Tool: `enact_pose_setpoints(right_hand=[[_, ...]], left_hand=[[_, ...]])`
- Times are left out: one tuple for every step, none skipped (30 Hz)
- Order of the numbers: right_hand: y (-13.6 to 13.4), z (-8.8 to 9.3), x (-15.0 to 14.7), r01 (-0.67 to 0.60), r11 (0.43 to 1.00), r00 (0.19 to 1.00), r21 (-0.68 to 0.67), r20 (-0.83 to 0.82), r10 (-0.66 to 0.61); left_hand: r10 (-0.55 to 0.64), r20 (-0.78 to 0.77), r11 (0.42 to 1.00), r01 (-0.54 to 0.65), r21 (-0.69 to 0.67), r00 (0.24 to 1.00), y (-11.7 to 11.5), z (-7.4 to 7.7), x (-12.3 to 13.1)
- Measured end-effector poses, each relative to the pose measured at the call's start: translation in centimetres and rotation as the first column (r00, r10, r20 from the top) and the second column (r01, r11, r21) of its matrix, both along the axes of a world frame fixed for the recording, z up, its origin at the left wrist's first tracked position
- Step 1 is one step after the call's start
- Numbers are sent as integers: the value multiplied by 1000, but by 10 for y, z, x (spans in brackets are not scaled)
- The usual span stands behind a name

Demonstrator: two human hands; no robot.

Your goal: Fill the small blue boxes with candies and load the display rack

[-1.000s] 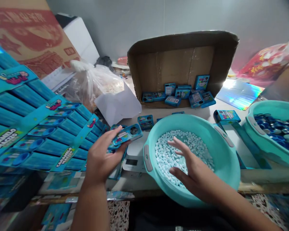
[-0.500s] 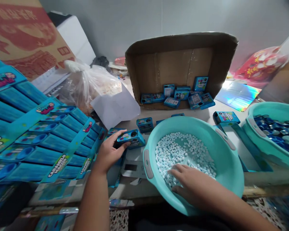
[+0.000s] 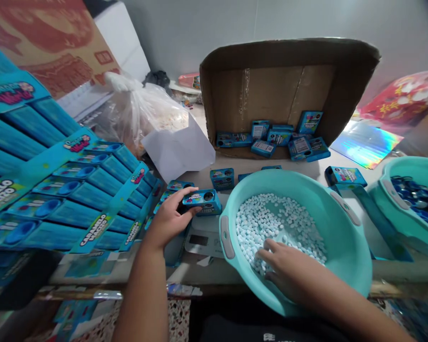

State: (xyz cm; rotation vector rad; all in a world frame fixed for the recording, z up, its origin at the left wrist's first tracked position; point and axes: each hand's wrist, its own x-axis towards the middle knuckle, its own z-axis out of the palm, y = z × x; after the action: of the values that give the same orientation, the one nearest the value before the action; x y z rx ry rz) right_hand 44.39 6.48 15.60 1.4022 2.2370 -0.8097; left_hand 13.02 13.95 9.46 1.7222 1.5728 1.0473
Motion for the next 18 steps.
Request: enact_pose_setpoints(right_hand=[[0, -1, 0, -2, 1000, 1000, 2, 2, 2], [0, -2, 1, -3, 1000, 1000, 6, 3, 3], [-1, -3, 1, -2, 1000, 1000, 11, 4, 2], [-1, -4, 2, -4, 1000, 1000, 17, 3, 4], [-2, -6, 3, -4, 1000, 1000, 27, 0, 4], [-2, -8, 4, -6, 999, 1000, 39, -3, 7], [-3, -10, 5, -11, 999, 1000, 53, -6, 12], [-3, -13, 7, -16, 998, 1000, 68, -9, 17], [-4, -14, 7, -18, 997, 1000, 81, -13, 19], [-4, -16, 8, -18, 995, 1000, 94, -17, 20], [-4, -16, 8, -17, 994, 1000, 106, -19, 19], [-4, -17, 8, -15, 994, 1000, 113, -20, 17], [-4, -16, 8, -14, 993, 1000, 118, -19, 16], [-4, -15, 8, -14, 992, 1000, 123, -16, 16], [-4, -14, 8, -15, 992, 1000, 128, -10, 16], [-4, -13, 7, -13, 991, 1000, 132, -3, 13], [-4, -12, 7, -6, 991, 1000, 132, 6, 6], [-4, -11, 6, 1, 992, 1000, 129, 15, -3]], left_hand=[[-4, 5, 1000, 4, -4, 1000, 0, 0, 0], [-7, 10, 1000, 7, -4, 1000, 0, 0, 0], [-7, 12, 1000, 7, -1, 1000, 0, 0, 0], [-8, 13, 1000, 8, -1, 1000, 0, 0, 0], [-9, 11, 1000, 9, -2, 1000, 0, -1, 0], [-11, 9, 1000, 11, -7, 1000, 0, -2, 0], [-14, 7, 1000, 14, -18, 1000, 0, -2, 0], [-19, 3, 999, 19, -29, 1000, 1, -3, 0], [-31, -2, 999, 30, -37, 1000, 1, -3, 0], [-46, -4, 998, 46, -38, 999, 1, -3, -1], [-66, -5, 997, 66, -35, 998, 1, -3, -1], [-90, -5, 996, 90, -26, 996, 2, -2, -1], [-109, -4, 994, 109, -15, 994, 2, -2, -1], [-121, 1, 993, 121, -6, 993, 2, -1, -1], [-127, 9, 992, 127, -2, 992, 2, 0, -1], [-128, 22, 992, 128, 1, 992, 2, 1, -2], [-127, 37, 992, 127, 7, 991, 2, 2, -2], [-123, 54, 992, 123, 16, 991, 2, 3, -3]])
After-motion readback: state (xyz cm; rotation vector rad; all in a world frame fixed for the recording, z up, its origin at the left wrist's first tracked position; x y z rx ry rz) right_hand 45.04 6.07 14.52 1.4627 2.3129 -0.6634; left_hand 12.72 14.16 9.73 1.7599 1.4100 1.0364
